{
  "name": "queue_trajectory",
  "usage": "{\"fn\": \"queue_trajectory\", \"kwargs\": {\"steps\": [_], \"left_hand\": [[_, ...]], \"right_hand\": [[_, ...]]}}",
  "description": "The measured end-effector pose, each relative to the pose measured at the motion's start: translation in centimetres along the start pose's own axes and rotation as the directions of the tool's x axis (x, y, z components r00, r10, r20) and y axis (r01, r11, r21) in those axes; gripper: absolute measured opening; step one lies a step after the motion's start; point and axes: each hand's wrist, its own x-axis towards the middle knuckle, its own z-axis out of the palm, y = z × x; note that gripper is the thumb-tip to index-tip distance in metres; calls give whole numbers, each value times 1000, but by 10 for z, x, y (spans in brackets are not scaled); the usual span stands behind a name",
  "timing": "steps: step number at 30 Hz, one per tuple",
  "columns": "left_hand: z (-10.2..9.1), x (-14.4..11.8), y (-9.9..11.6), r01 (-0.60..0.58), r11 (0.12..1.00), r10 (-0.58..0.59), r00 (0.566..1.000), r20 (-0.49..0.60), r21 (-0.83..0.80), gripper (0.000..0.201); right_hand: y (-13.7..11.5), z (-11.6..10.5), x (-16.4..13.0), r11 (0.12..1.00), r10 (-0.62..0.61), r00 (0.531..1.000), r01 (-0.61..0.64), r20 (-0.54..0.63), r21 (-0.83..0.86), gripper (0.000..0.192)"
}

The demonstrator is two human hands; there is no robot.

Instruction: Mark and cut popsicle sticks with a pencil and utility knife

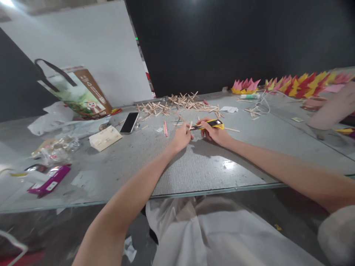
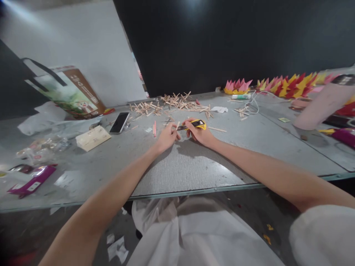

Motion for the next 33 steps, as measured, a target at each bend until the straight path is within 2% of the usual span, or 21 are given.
{"fn": "queue_trajectory", "kwargs": {"steps": [13,18,22,24,28,33], "left_hand": [[-1,-1,1,-31,999,31,1000,6,37,30],[-2,-2,1,-79,978,76,997,23,192,30],[-1,-3,2,-187,931,163,981,103,314,26],[-1,-1,2,-204,923,175,978,117,326,25],[-3,4,-2,-71,974,64,997,40,214,30],[-4,6,-2,28,999,-28,1000,-5,21,32]], "right_hand": [[2,-1,0,1000,9,1000,-9,21,1,42],[1,-1,-3,999,49,995,-48,90,-11,43],[3,1,-5,993,68,977,-47,200,-108,43],[4,2,-5,992,75,976,-52,203,-116,42],[1,3,-2,997,71,994,-72,84,14,45],[-2,2,1,999,25,1000,-25,-4,46,51]]}}
